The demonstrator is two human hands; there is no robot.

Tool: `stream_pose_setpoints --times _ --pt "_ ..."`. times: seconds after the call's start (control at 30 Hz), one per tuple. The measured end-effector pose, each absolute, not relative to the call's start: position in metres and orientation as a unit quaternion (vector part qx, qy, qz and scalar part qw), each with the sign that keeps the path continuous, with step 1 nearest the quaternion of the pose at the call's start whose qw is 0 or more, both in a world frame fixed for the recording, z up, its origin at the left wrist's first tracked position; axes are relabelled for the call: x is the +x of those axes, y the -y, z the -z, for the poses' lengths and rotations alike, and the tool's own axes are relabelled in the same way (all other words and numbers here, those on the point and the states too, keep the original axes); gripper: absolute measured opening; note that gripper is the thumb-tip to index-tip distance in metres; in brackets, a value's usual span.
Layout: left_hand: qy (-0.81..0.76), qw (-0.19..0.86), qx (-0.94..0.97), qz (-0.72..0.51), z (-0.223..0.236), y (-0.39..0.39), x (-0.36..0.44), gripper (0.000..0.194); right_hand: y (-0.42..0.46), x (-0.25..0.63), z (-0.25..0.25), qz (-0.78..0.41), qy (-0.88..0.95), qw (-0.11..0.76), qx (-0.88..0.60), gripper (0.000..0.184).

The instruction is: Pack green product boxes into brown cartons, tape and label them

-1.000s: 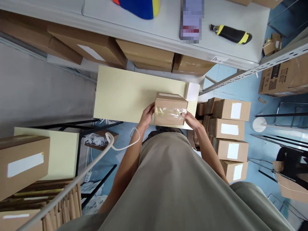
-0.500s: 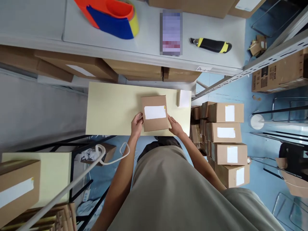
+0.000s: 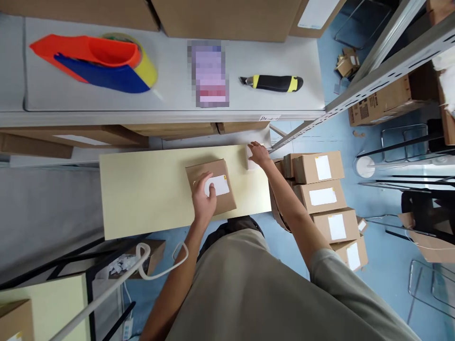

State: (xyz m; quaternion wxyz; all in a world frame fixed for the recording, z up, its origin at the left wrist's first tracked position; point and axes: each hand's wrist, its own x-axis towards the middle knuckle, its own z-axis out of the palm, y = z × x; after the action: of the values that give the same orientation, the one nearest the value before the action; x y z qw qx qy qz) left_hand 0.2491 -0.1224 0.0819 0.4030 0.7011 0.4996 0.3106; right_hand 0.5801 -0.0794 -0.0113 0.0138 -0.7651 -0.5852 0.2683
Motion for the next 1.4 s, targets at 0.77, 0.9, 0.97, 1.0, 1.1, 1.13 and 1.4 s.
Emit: stream_pose_setpoints --times 0.77,0.9,0.97,1.0,1.1,1.13,1.4 --pt "-0.394 0.509 0.743 -0.184 -0.046 0.109 0.344 0.057 0.184 0.564 -0.040 -0.197 0.614 0.074 -0.761 0.050" --pt "-0.386 0.525 0.745 -0.142 -0.032 0.107 0.363 0.062 0.180 0.565 -0.047 -0.178 0.584 0.104 -0.785 0.054" --pt "-0.391 0.524 0.746 -0.127 -0.028 0.111 0.366 0.063 0.170 0.566 -0.044 -0.174 0.585 0.114 -0.784 0.059" --pt "-0.393 0.522 0.747 -0.123 -0.027 0.114 0.366 0.064 0.164 0.566 -0.041 -0.184 0.597 0.111 -0.773 0.065" --pt "-0.400 0.517 0.746 -0.126 -0.022 0.124 0.361 0.063 0.152 0.567 -0.023 -0.250 0.640 0.065 -0.724 0.086" --pt "-0.402 0.518 0.744 -0.130 -0.021 0.127 0.359 0.062 0.150 0.567 -0.016 -0.270 0.647 0.045 -0.711 0.090" --pt "-0.415 0.541 0.719 -0.137 -0.009 0.144 0.343 0.062 0.150 0.578 0.001 -0.293 0.667 -0.016 -0.685 0.064"
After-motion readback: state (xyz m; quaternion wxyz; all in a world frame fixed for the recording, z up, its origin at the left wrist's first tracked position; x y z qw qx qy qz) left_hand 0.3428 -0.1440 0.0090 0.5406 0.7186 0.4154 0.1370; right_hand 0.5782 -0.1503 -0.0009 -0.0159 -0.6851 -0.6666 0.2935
